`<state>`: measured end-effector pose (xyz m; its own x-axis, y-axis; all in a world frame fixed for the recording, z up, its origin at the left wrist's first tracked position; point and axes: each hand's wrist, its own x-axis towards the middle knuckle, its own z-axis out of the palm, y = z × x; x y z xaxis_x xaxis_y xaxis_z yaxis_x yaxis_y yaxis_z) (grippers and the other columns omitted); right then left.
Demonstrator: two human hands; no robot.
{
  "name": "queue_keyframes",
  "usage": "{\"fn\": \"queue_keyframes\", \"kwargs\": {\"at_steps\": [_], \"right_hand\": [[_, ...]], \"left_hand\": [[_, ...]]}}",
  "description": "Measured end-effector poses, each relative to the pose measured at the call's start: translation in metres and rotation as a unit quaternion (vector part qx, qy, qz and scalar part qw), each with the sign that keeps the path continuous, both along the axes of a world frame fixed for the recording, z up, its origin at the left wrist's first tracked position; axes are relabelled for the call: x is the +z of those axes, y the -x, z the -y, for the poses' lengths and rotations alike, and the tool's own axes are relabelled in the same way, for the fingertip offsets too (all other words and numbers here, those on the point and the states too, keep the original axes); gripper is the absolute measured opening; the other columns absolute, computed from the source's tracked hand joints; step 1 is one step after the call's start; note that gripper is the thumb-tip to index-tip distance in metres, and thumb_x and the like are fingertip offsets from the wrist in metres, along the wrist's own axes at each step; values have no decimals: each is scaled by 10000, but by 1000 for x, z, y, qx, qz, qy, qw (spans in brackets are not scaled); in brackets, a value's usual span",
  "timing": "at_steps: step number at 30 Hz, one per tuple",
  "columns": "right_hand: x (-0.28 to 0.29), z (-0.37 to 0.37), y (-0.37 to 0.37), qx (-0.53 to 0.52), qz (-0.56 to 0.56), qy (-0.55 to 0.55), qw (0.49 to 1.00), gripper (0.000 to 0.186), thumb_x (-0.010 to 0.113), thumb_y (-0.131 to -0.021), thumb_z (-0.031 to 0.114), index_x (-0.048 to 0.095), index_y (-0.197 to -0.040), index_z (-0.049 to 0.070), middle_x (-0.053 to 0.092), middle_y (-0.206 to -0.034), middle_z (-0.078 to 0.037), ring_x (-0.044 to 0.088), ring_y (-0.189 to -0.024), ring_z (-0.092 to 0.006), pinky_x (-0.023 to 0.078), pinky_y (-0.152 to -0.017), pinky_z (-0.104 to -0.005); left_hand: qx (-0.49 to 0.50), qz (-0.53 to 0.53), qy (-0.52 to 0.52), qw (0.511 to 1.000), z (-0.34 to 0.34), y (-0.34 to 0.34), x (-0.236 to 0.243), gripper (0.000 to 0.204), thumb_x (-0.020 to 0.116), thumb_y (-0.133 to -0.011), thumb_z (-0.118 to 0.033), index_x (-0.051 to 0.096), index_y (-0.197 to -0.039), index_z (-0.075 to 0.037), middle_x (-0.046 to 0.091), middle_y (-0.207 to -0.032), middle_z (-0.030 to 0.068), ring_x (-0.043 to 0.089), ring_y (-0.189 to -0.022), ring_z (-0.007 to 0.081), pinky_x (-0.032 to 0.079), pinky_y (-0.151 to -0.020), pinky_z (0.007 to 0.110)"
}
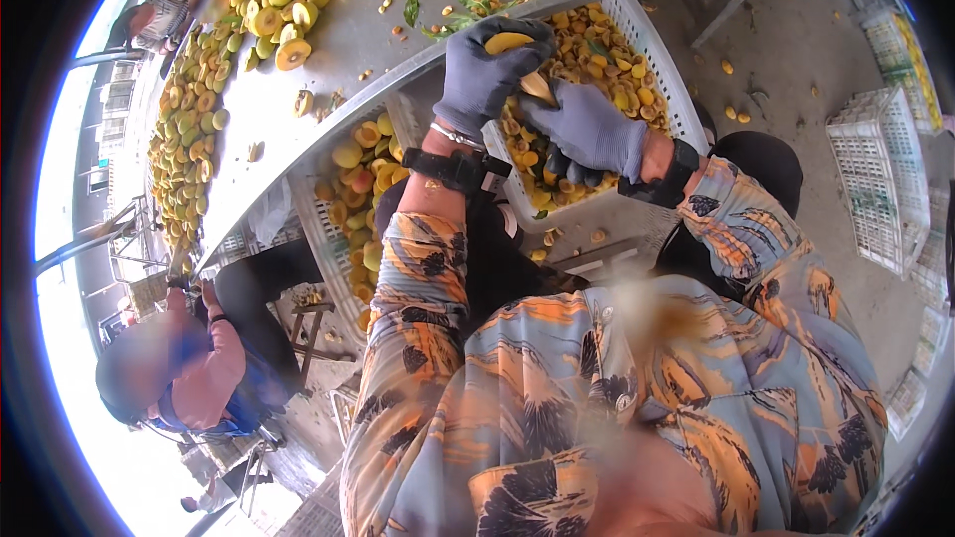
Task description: Slicing fruit in half and removing pits at a processing table.
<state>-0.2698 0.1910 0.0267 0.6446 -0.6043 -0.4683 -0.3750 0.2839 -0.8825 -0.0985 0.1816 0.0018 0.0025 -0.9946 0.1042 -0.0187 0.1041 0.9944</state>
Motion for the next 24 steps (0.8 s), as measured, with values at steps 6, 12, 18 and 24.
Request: {"fn": "queue_keyframes", "kwargs": {"at_steps": [6,12,18,24], "right_hand": [[-3,21,13,-7,52,-84,995,456,563,-944,424,628,-986,-25,606,-636,-110,506,-360,-141,407,-310,-275],[-7,18,10,-29,83,-172,981,436,562,-952,403,653,-909,-22,594,-667,-105,512,-380,-136,391,-314,-282],[-4,17,8,34,16,-82,996,445,551,-942,412,655,-914,-19,584,-627,-100,486,-376,-135,396,-321,-288],[-1,11,12,24,111,-233,966,490,583,-949,442,631,-950,-46,440,-510,18,352,-304,-61,253,-259,-232]], "left_hand": [[-20,-239,-12,971,14,-6,-30,543,569,-970,-230,378,-1410,26,602,-1243,211,673,-960,287,562,-844,371],[58,-181,-1,982,10,17,-23,566,424,-996,-427,489,-1287,54,641,-1171,211,678,-907,305,559,-840,396],[81,-122,-54,988,9,13,-17,550,382,-985,-400,573,-1196,71,690,-1003,217,673,-865,308,549,-792,382],[3,-254,-127,959,11,7,-26,474,454,-986,-340,660,-1025,84,704,-908,189,698,-809,267,576,-750,373]]}}
